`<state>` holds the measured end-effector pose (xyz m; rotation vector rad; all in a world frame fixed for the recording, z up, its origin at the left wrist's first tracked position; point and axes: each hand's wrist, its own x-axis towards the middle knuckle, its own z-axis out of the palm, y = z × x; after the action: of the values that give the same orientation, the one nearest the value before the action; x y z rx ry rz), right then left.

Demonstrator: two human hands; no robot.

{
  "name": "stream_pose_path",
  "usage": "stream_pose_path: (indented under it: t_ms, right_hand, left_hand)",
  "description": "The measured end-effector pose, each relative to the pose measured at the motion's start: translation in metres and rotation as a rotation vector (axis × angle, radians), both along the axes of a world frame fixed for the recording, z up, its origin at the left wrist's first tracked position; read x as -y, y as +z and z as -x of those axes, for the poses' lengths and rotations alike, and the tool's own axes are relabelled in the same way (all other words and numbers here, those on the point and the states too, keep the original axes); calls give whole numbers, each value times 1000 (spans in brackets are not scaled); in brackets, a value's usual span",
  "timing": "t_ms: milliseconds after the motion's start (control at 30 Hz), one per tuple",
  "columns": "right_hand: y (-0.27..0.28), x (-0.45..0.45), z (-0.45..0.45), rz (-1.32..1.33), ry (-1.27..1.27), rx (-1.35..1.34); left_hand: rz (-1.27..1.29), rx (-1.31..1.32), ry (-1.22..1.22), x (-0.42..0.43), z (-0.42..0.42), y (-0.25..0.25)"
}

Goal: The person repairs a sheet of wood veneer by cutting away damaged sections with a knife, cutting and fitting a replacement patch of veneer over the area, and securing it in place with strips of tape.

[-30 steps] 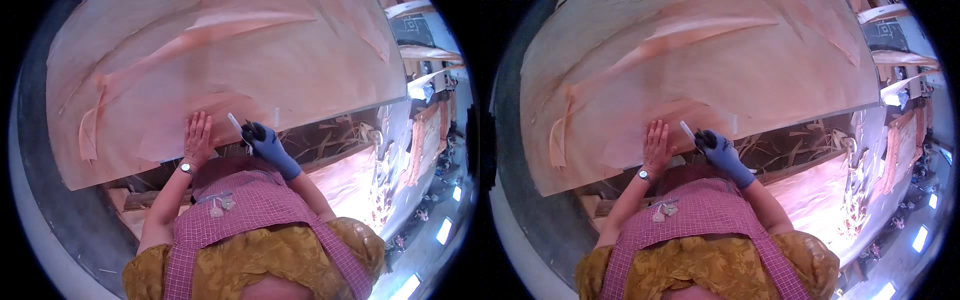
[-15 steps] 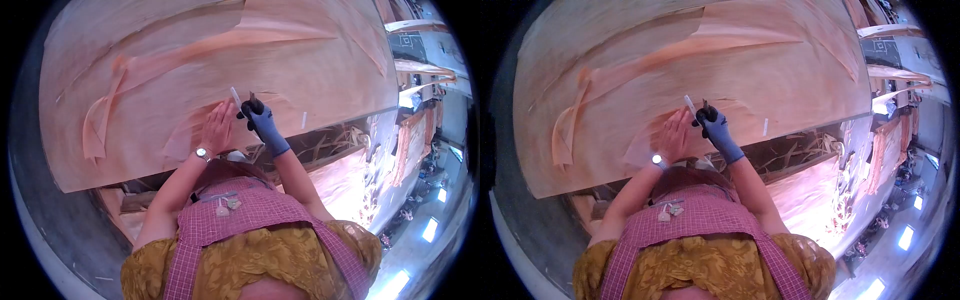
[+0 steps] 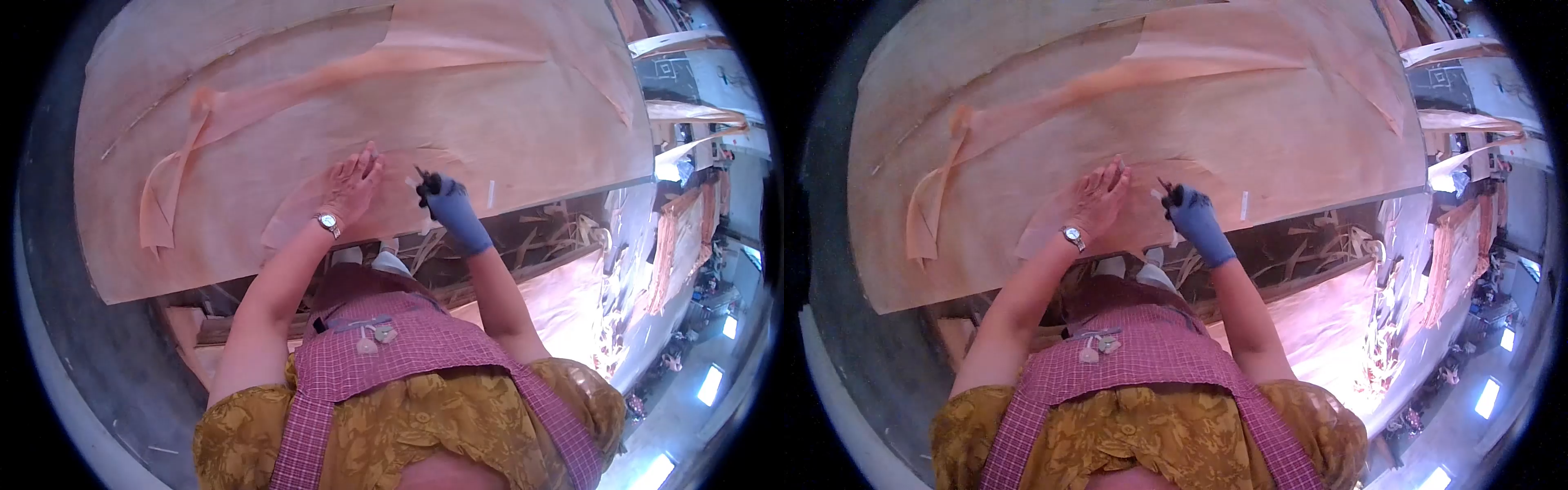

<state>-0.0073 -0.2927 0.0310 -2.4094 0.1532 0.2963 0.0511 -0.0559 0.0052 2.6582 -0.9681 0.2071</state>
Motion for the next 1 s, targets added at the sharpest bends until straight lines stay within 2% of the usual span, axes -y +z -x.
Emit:
stream_pose_path:
  t_ms: [33, 100, 167, 267, 367, 467, 600, 767, 833, 1000]
  right_hand:
    - [8, 9, 18, -129, -1, -79]
    - [22, 29, 69, -79, 219, -37]
    - [14, 46, 124, -47, 241, -185]
    - [55, 31, 153, 73, 334, -324]
    - [50, 8, 140, -64, 394, -40]
    - [58, -43, 95, -308, 291, 8]
    - [50, -119, 37, -610, 287, -128]
    - [38, -200, 8, -884, 89, -298]
    - [41, -212, 9, -877, 83, -319]
    - [80, -194, 28, -867, 72, -570]
  left_hand:
    - [-5, 33, 13, 1, 0, -3]
    - [-13, 51, 32, 1, 4, -4]
    - [-7, 27, 45, 1, 7, -5]
    - [32, -96, 37, -4, 10, 2]
    - [73, -2, 144, -24, 44, 5]
    - [116, -69, 412, -59, 109, 15]
    - [56, -59, 630, -99, 146, 13]
    - [135, -81, 650, -122, 158, 4]
    - [146, -20, 678, -123, 165, 4]
    - [243, -77, 1171, -139, 163, 14]
